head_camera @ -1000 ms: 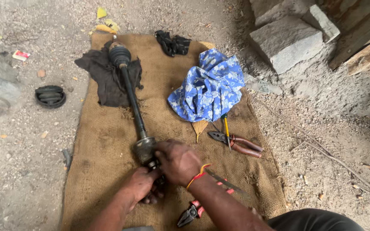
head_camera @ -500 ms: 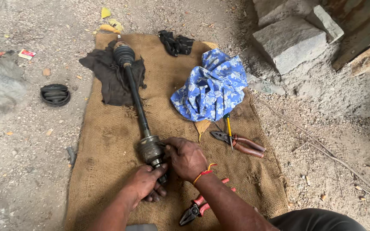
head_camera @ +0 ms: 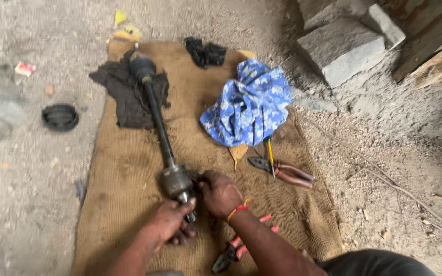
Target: The person cleans a mechanical shaft with a cloth, then uses a metal file to scrape and smooth the surface of the shaft's joint area. They repeatedly rotate the shaft and file different sections while seated on the ground.
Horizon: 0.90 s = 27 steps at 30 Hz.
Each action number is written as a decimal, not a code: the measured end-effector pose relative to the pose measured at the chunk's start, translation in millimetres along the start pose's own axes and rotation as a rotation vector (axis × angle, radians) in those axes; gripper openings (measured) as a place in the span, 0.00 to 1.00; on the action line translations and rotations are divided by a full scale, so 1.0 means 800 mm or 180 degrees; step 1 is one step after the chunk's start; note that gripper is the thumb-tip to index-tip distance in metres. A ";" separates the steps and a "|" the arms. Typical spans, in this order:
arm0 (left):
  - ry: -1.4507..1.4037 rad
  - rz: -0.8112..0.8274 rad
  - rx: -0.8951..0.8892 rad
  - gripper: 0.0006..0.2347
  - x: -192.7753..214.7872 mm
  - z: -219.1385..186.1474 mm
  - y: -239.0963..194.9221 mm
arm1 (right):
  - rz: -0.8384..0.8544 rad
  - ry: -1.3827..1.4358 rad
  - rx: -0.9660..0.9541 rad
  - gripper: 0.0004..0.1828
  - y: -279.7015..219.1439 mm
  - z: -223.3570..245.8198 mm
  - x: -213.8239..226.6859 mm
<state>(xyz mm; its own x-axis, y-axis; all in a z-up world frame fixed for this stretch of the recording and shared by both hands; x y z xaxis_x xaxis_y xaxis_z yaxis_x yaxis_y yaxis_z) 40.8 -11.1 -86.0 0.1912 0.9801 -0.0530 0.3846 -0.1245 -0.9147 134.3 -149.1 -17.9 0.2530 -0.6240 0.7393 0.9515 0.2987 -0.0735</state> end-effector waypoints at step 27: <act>-0.2086 -0.2452 -0.1649 0.19 0.101 -0.128 -0.116 | -0.0052 0.0407 -0.1201 0.22 -0.011 0.014 0.048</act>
<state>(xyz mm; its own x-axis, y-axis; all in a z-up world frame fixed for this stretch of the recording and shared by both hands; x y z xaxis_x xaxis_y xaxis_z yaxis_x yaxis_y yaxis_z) 112.9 64.0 35.1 -0.7085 0.6966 0.1133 0.5516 0.6467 -0.5269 133.3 -167.4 18.8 0.2344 -0.7184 0.6549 0.9470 0.0166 -0.3208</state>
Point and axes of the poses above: each hand's wrist, its own y-axis towards the middle knuckle, its own x-axis out of the back of the hand, z = x × y, the point moved 9 cm from there along y, towards the middle knuckle, and after that the axes turned 5 degrees about x, right-handed, at the moved point
